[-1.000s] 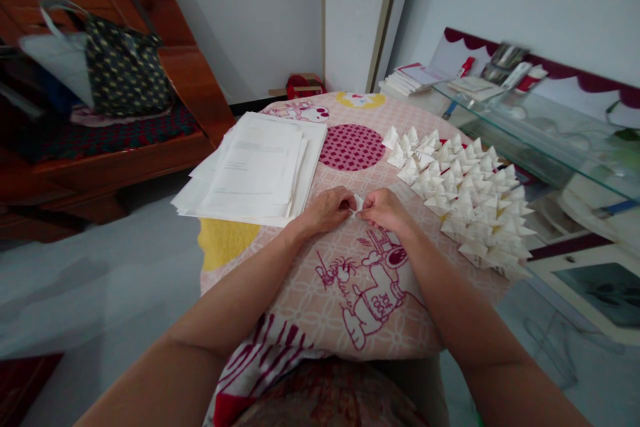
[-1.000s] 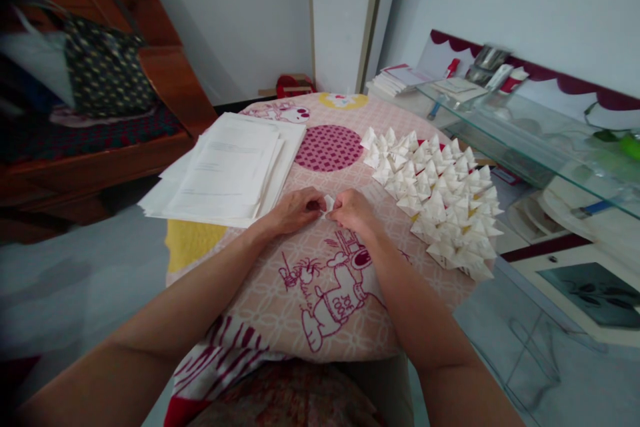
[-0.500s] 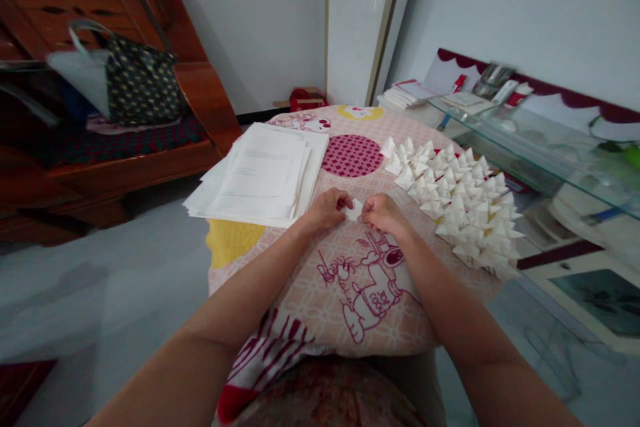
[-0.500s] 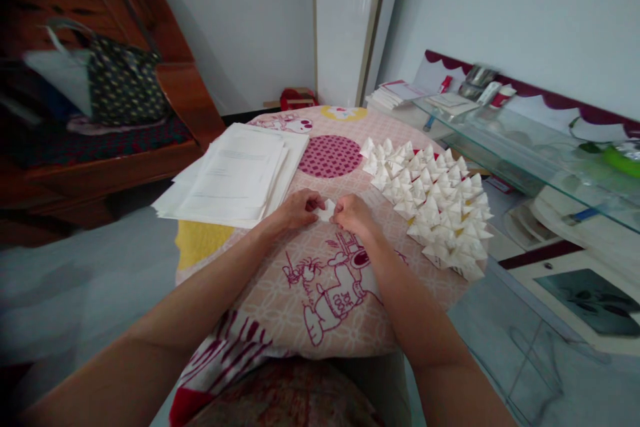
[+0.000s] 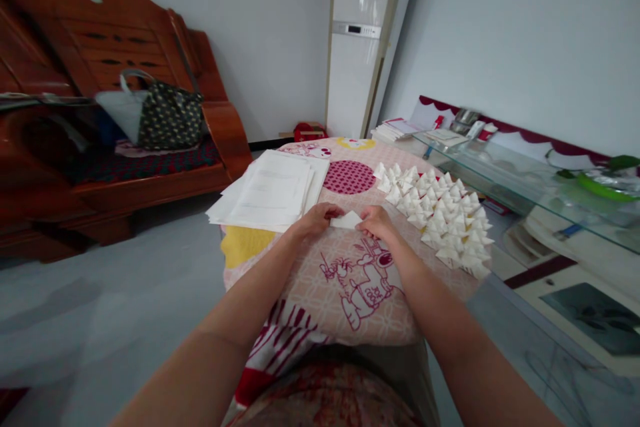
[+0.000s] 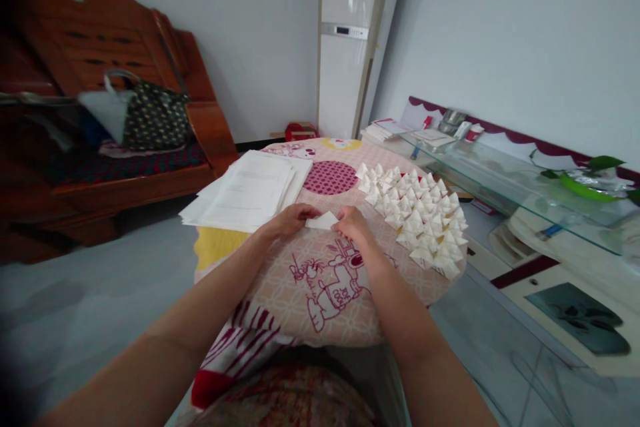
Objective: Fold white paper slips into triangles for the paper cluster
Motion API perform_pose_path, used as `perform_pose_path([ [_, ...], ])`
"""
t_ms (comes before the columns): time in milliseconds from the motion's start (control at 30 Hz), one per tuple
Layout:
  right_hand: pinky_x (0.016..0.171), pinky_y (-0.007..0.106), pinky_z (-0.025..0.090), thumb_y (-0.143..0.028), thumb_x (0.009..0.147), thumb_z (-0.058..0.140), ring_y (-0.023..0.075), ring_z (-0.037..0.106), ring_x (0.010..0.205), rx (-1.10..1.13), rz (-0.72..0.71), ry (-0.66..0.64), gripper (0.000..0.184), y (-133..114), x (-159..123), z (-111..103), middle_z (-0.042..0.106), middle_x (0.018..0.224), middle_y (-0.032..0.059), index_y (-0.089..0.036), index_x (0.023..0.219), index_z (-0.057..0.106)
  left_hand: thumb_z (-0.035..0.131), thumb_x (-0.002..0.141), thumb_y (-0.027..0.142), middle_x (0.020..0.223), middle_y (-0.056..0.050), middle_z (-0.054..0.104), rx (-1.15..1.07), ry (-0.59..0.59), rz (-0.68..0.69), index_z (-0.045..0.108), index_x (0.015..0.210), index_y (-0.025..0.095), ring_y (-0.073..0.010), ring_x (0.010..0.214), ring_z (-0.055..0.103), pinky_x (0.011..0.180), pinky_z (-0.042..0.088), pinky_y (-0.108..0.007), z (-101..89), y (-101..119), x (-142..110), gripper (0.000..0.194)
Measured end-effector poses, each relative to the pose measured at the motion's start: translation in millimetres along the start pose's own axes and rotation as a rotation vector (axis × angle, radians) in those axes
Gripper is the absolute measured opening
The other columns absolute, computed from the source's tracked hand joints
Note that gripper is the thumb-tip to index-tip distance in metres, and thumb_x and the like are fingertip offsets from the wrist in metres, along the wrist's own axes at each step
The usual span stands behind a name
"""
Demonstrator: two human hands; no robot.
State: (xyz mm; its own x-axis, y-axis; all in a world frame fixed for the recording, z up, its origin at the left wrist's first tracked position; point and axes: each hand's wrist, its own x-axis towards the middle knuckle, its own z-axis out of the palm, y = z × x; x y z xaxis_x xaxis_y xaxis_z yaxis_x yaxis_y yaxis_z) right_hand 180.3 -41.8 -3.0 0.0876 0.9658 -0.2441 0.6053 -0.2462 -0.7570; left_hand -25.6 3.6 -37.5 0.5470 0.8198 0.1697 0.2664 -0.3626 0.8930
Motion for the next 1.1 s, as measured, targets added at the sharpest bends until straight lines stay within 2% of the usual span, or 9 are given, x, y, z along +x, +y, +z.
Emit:
perform_pose_path([
  [167, 0.035, 0.021, 0.024, -0.012, 0.071, 0.073, 0.0076, 0.037, 0.030, 0.011, 0.027, -0.086, 0.031, -11, -9, -24, 0.046, 0.034, -0.0040, -0.019, 0.051, 0.050, 0.052, 0.066, 0.001, 0.105, -0.010, 0.077, 0.113, 0.420, -0.042, 0.075, 0.103, 0.015, -0.0192, 0.094, 0.070, 0.093, 0.057, -0.035, 8.3, 12, -7, 0.046],
  [233, 0.035, 0.020, 0.020, -0.015, 0.071, 0.073, 0.0060, 0.032, 0.030, 0.068, -0.032, -0.132, 0.033, -10, -15, -36, 0.044, 0.033, -0.0049, -0.019, 0.049, 0.048, 0.054, 0.069, 0.001, 0.102, -0.009, 0.076, 0.089, 0.520, -0.092, 0.074, 0.105, 0.015, -0.0188, 0.092, 0.070, 0.092, 0.057, -0.035, 8.6, 20, -10, 0.043],
  [333, 0.035, 0.020, 0.018, -0.028, 0.068, 0.075, 0.0058, 0.031, 0.032, 0.340, -0.082, -0.141, 0.033, -5, -23, -43, 0.044, 0.037, -0.0070, -0.021, 0.054, 0.046, 0.062, 0.074, 0.008, 0.096, -0.007, 0.075, -0.101, 0.592, -0.109, 0.072, 0.105, 0.016, -0.0174, 0.088, 0.070, 0.087, 0.058, -0.033, 13.1, 35, -18, 0.033],
  [400, 0.036, 0.021, 0.019, -0.035, 0.066, 0.076, 0.0060, 0.029, 0.033, 0.529, -0.099, -0.168, 0.035, 0, -28, -37, 0.044, 0.040, -0.0080, -0.022, 0.057, 0.045, 0.067, 0.079, 0.022, 0.091, -0.006, 0.074, -0.360, 0.570, -0.085, 0.071, 0.104, 0.015, -0.0159, 0.081, 0.070, 0.082, 0.059, -0.031, 21.8, 44, -24, 0.026],
  [467, 0.037, 0.022, 0.024, -0.040, 0.066, 0.075, 0.0068, 0.030, 0.035, 0.627, -0.153, -0.235, 0.036, 6, -32, -25, 0.042, 0.041, -0.0081, -0.023, 0.057, 0.044, 0.074, 0.079, 0.036, 0.093, -0.006, 0.074, -0.580, 0.479, -0.049, 0.070, 0.106, 0.015, -0.0158, 0.082, 0.070, 0.082, 0.059, -0.032, 32.9, 50, -29, 0.034],
  [633, 0.039, 0.024, 0.024, -0.046, 0.068, 0.076, 0.0076, 0.030, 0.036, 0.615, -0.210, -0.377, 0.036, 17, -36, 3, 0.042, 0.041, -0.0080, -0.022, 0.060, 0.050, 0.086, 0.064, 0.047, 0.081, -0.005, 0.074, -0.702, 0.389, -0.070, 0.071, 0.086, 0.014, -0.0150, 0.070, 0.068, 0.071, 0.058, -0.029, 47.4, 51, -36, 0.043],
  [767, 0.039, 0.025, 0.022, -0.055, 0.068, 0.073, 0.0076, 0.030, 0.035, 0.572, -0.249, -0.252, 0.041, 20, -36, 8, 0.042, 0.040, -0.0076, -0.022, 0.060, 0.049, 0.086, 0.062, 0.040, 0.076, -0.004, 0.073, -0.690, 0.393, -0.123, 0.070, 0.080, 0.013, -0.0148, 0.064, 0.066, 0.064, 0.055, -0.027, 45.0, 48, -36, 0.036],
  [900, 0.040, 0.024, 0.022, -0.057, 0.070, 0.070, 0.0079, 0.032, 0.036, 0.633, -0.279, -0.049, 0.042, 24, -34, 9, 0.043, 0.041, -0.0068, -0.023, 0.060, 0.049, 0.086, 0.063, 0.039, 0.070, -0.003, 0.071, -0.649, 0.272, -0.147, 0.070, 0.078, 0.012, -0.0133, 0.057, 0.064, 0.058, 0.053, -0.025, 46.2, 52, -36, 0.034],
  [1100, 0.041, 0.025, 0.027, -0.061, 0.070, 0.067, 0.0099, 0.035, 0.037, 0.658, -0.203, -0.076, 0.045, 26, -31, 10, 0.041, 0.041, -0.0065, -0.025, 0.061, 0.042, 0.083, 0.067, 0.060, 0.063, -0.001, 0.067, -0.685, 0.210, -0.097, 0.066, 0.071, 0.015, -0.0113, 0.055, 0.062, 0.059, 0.052, -0.024, 48.7, 56, -39, 0.049],
])
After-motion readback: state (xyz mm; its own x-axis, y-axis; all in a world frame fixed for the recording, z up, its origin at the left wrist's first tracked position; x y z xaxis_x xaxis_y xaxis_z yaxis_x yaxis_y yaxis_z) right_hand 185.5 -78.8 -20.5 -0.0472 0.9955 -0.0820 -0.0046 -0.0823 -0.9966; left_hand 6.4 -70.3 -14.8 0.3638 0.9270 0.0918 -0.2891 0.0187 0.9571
